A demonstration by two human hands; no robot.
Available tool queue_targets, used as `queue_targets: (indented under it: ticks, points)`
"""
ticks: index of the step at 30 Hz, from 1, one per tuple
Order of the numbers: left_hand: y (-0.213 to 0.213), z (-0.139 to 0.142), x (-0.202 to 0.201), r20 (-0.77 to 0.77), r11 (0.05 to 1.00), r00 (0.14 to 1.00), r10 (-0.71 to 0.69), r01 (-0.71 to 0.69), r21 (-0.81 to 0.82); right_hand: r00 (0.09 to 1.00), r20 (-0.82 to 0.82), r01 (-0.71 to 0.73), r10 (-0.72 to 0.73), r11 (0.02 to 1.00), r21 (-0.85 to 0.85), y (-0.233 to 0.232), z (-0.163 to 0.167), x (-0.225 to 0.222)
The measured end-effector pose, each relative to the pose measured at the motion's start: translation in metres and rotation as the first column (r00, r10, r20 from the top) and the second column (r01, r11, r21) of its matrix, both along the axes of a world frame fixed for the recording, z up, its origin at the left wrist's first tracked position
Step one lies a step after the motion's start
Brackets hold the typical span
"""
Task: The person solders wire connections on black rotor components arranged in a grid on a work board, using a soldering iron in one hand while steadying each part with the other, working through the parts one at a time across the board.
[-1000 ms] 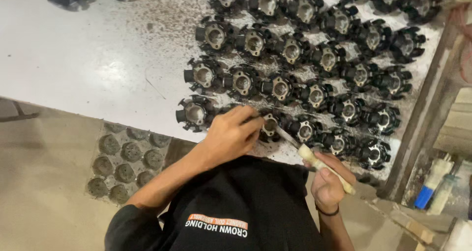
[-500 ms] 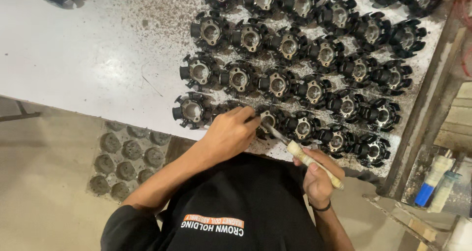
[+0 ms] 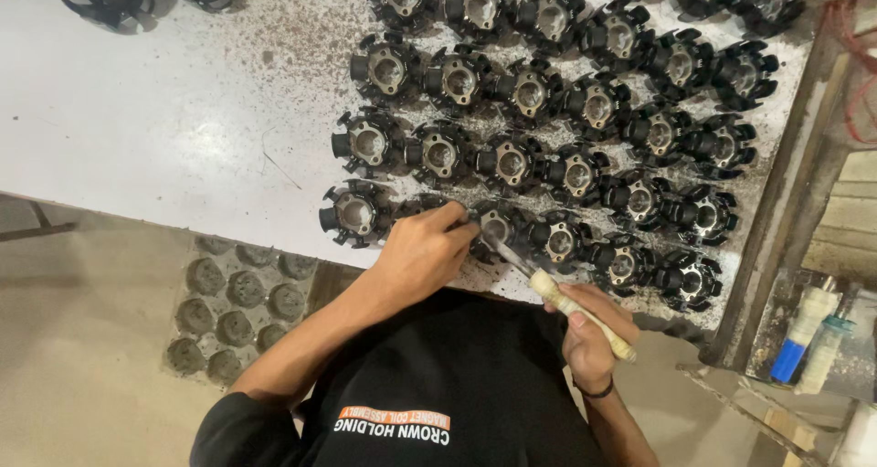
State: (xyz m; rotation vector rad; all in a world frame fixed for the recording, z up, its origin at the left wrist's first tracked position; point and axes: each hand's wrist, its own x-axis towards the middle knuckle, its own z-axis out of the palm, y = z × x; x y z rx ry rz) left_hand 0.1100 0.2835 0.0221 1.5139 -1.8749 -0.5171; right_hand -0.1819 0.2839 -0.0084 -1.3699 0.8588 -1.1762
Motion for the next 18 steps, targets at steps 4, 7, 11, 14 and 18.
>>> queue_targets:
  ticks: [4,7,11,14,18]
  points:
    - [-0.002,0.001,0.0,-0.018,1.0,1.0,0.005,-0.005,-0.012,0.998,0.06,0.032,-0.035,0.998,0.052,-0.002,0.0,-0.003]
    - [-0.001,-0.001,0.001,-0.029,1.0,1.0,0.01,-0.011,-0.021,0.999,0.042,0.021,-0.023,0.998,0.053,-0.003,0.003,0.0]
    - [-0.004,-0.007,-0.001,-0.044,1.0,0.999,0.007,-0.007,-0.014,0.999,0.027,0.024,-0.024,1.0,0.01,-0.002,0.009,0.005]
    - [-0.011,-0.001,-0.003,0.008,0.999,0.999,-0.037,0.037,-0.006,0.98,-0.192,-0.067,0.052,0.995,-0.07,-0.006,0.017,-0.002]
    - [-0.014,0.042,0.011,0.123,0.991,0.985,-0.118,0.124,-0.042,0.99,0.134,-0.015,0.036,0.988,-0.152,-0.033,0.021,-0.018]
